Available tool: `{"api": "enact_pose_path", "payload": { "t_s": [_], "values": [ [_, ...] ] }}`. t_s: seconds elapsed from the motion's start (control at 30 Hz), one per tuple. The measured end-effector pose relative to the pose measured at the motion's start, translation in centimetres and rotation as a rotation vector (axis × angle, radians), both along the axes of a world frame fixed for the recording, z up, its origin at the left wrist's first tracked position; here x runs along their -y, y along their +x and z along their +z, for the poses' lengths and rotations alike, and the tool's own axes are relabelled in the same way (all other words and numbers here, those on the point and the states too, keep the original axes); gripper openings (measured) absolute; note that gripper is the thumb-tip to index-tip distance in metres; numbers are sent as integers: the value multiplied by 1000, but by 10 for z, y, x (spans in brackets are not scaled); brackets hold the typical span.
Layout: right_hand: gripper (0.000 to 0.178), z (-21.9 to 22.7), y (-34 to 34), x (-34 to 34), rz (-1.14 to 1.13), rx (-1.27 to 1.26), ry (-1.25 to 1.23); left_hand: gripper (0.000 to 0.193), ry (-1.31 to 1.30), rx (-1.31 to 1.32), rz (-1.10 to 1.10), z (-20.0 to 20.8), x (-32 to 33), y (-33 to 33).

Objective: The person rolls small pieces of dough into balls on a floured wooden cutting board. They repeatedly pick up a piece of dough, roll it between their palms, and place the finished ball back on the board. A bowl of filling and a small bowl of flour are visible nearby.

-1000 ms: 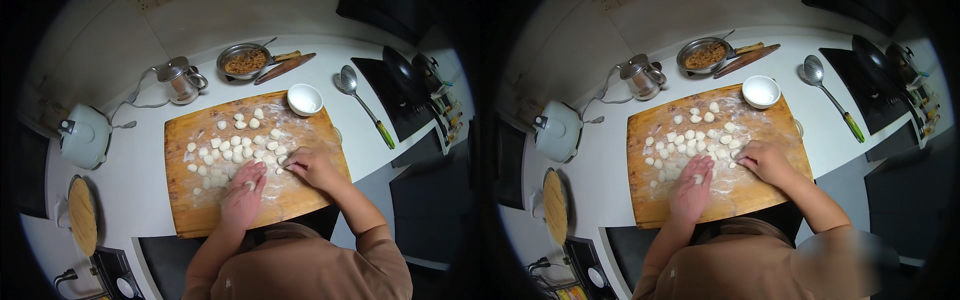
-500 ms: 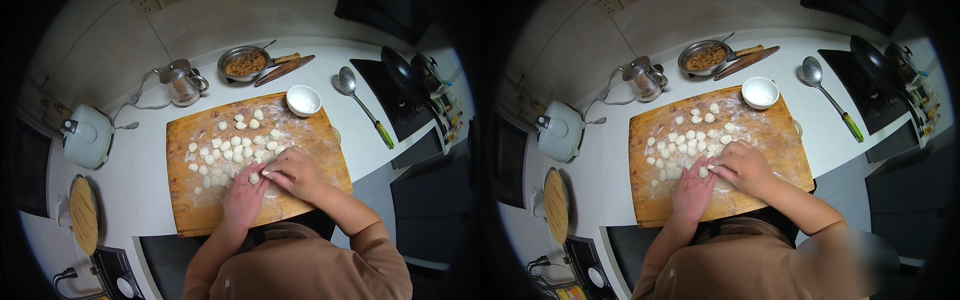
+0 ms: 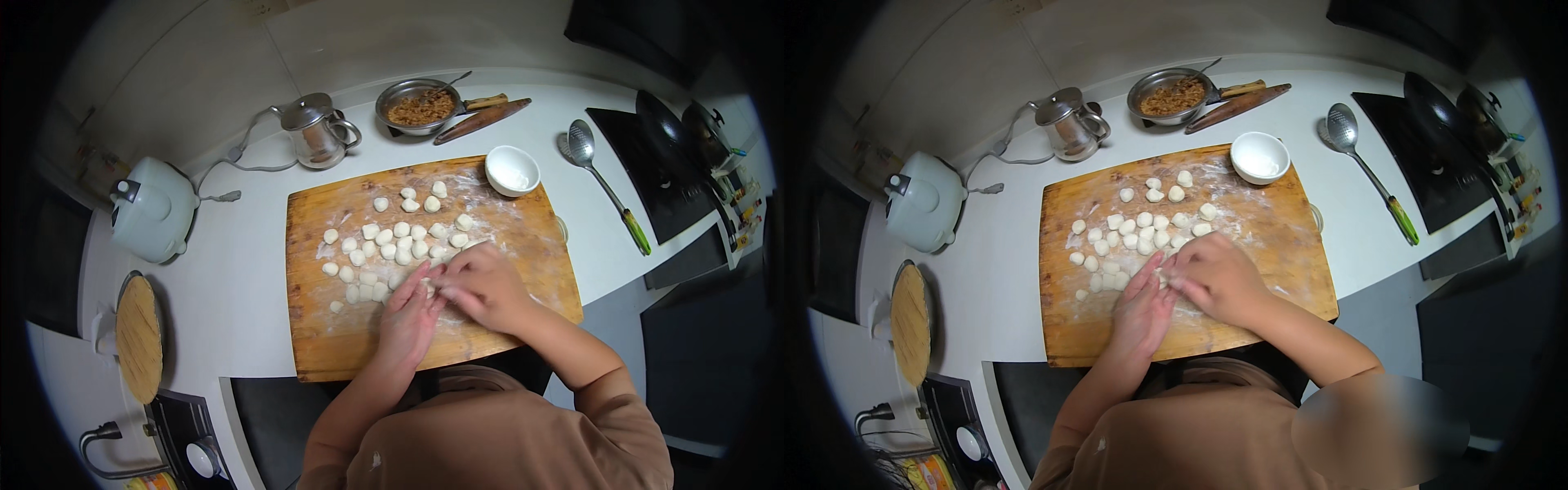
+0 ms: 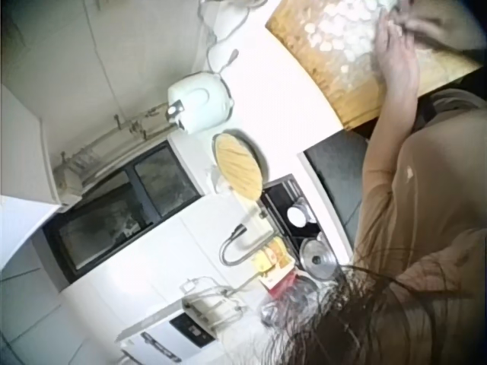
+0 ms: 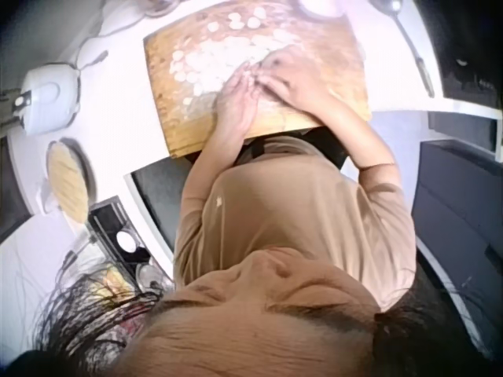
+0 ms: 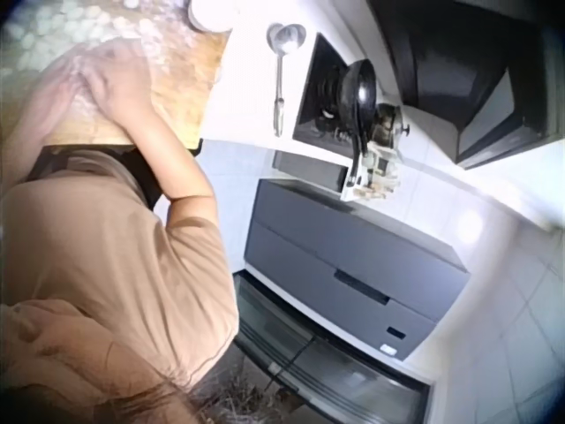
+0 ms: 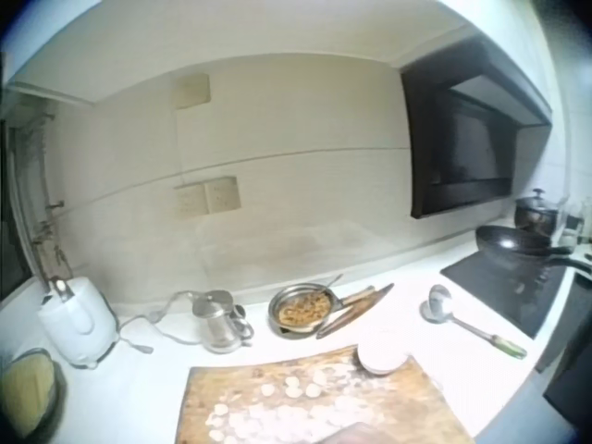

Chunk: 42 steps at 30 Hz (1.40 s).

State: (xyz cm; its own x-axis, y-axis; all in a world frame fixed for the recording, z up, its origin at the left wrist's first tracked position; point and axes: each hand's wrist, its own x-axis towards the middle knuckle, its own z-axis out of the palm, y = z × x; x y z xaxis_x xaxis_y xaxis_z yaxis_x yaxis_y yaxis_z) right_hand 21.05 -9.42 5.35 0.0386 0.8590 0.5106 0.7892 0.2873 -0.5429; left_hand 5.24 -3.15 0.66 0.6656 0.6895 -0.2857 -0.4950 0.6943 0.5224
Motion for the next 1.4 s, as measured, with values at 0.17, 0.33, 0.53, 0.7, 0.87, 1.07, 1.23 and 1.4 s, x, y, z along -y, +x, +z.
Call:
{"api": "enact_pose_path", "payload": {
  "t_s": [0.17,0.33,0.53,0.7,0.87,1.07,1.23,1.4],
  "values": [
    [41,4,5,-19,-99,-14,64,46,125,-80,-140,7,19,17],
    [57,-13,-6,-38,-25,94,-7,49,33,313,-139,6,13,21],
    [72,-23,-60,-13,322,-26,-37,64,383,462,-42,-16,-7,30],
    [81,-9,-22,-44,62,36,47,69,289,256,4,33,-1,42],
    [86,-26,-52,-23,192,30,-36,82,314,142,-61,10,-18,37],
    [96,-15,-22,-45,102,33,26,71,554,380,109,0,-1,56],
    [89,-21,-54,-12,308,24,39,79,300,295,-36,-10,-16,49],
    [93,-9,-32,-41,89,-37,127,94,466,326,30,-23,-9,53]
  ]
}}
